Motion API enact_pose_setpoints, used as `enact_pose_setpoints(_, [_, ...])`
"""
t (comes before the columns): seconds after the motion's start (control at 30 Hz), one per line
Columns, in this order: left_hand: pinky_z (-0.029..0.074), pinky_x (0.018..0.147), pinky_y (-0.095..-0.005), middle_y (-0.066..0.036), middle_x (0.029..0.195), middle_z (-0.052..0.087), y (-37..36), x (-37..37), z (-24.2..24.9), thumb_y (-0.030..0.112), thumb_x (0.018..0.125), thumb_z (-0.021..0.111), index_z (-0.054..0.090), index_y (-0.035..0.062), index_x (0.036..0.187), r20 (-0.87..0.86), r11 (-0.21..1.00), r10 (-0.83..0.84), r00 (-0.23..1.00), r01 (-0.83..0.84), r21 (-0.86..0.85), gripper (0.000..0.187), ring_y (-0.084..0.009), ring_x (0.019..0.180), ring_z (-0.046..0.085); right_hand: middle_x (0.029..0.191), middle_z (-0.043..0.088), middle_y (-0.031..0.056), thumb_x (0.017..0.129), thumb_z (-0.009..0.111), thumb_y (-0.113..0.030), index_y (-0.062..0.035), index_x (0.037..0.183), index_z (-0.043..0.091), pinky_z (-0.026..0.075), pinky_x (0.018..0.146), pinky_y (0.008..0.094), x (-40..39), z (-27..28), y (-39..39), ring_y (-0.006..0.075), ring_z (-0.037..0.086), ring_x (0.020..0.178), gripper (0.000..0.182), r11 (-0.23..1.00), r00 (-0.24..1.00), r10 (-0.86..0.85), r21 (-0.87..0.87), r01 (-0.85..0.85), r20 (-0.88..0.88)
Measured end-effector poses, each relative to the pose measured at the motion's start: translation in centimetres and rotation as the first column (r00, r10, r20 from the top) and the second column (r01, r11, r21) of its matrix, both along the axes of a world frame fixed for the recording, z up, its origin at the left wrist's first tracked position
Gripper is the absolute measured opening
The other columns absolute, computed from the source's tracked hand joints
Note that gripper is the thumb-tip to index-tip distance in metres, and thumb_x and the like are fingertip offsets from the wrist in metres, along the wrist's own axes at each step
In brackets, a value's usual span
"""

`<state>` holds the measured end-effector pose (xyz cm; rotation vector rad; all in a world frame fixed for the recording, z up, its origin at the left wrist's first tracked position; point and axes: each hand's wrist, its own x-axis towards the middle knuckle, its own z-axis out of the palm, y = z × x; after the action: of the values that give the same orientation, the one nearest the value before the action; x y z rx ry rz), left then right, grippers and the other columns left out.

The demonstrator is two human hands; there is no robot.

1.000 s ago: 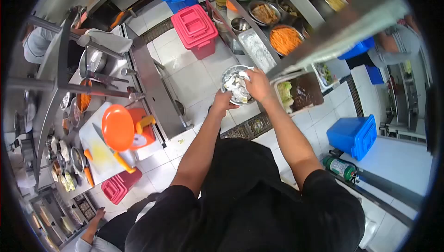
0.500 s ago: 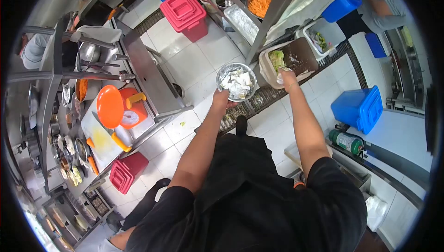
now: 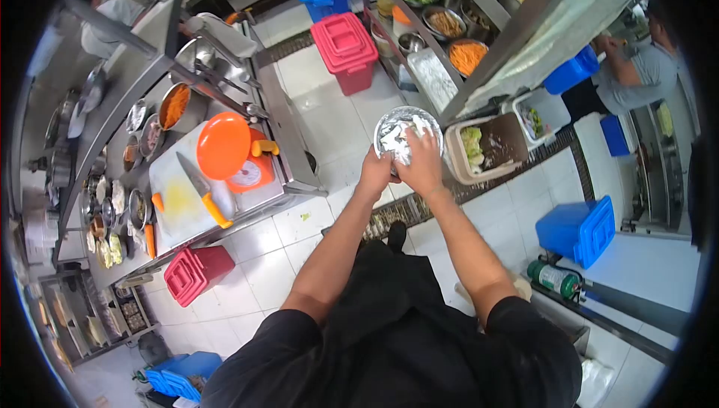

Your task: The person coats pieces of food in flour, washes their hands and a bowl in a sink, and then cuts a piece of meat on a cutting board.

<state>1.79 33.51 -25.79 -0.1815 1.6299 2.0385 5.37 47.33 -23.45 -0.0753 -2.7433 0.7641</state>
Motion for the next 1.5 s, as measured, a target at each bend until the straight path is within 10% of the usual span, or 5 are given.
enact_pose_setpoints(0.43, [0.065,0.057,-0.0361,-0.019,0.126,0.06,-1.0,-0.6,3.1,0.007,0.101,0.043,0.032,0.0053,0.149,-0.117,0.978,-0.062,0.991,0.037,-0.203,0.049,-0.0299,0.09,0.071,0.139,0.045,0.0364,0.074,0.081,-0.03,-0.0056,0.145,0.046,0.036,0.111,0.0563,-0.2,-0.3,-1.7,0.0532,0.041,0.131,0.083,0.996,0.981,-0.085,-0.055,0.076,-0.173])
enact_pose_setpoints(0.9, [0.066,0.059,-0.0355,-0.017,0.126,0.061,0.3,0.2,3.4,0.005,0.101,0.043,0.035,0.0073,0.147,-0.122,0.999,0.04,0.992,-0.038,0.014,0.047,-0.0247,0.09,0.071,0.137,0.045,0.0372,0.073,0.083,-0.03,-0.0049,0.146,0.041,0.041,0.108,0.054,-0.5,2.5,0.2,0.0535,0.043,0.131,0.088,0.99,0.96,-0.076,-0.133,0.041,-0.271])
enact_pose_setpoints(1.23, [0.065,0.056,-0.0351,-0.016,0.123,0.061,2.8,-0.2,2.7,0.004,0.101,0.041,0.032,0.0095,0.147,0.041,0.997,-0.058,0.997,0.06,-0.048,0.048,-0.0258,0.083,0.072,0.132,0.055,0.0196,0.075,0.081,-0.023,-0.0197,0.141,0.054,0.053,0.092,0.0513,-1.9,2.6,3.5,0.0405,0.06,0.116,0.072,0.995,0.996,-0.065,-0.077,0.07,0.066])
enact_pose_setpoints(1.5, [0.061,0.053,-0.0323,-0.013,0.116,0.065,4.1,-2.4,2.6,0.01,0.099,0.042,0.041,0.0093,0.143,0.09,0.992,-0.016,0.996,0.027,-0.126,0.044,-0.0217,0.078,0.07,0.137,0.052,0.0264,0.077,0.081,-0.026,-0.0147,0.142,0.051,0.053,0.094,0.0479,-3.0,5.5,7.9,0.0439,0.063,0.112,0.072,0.974,0.939,0.224,-0.084,-0.209,0.26])
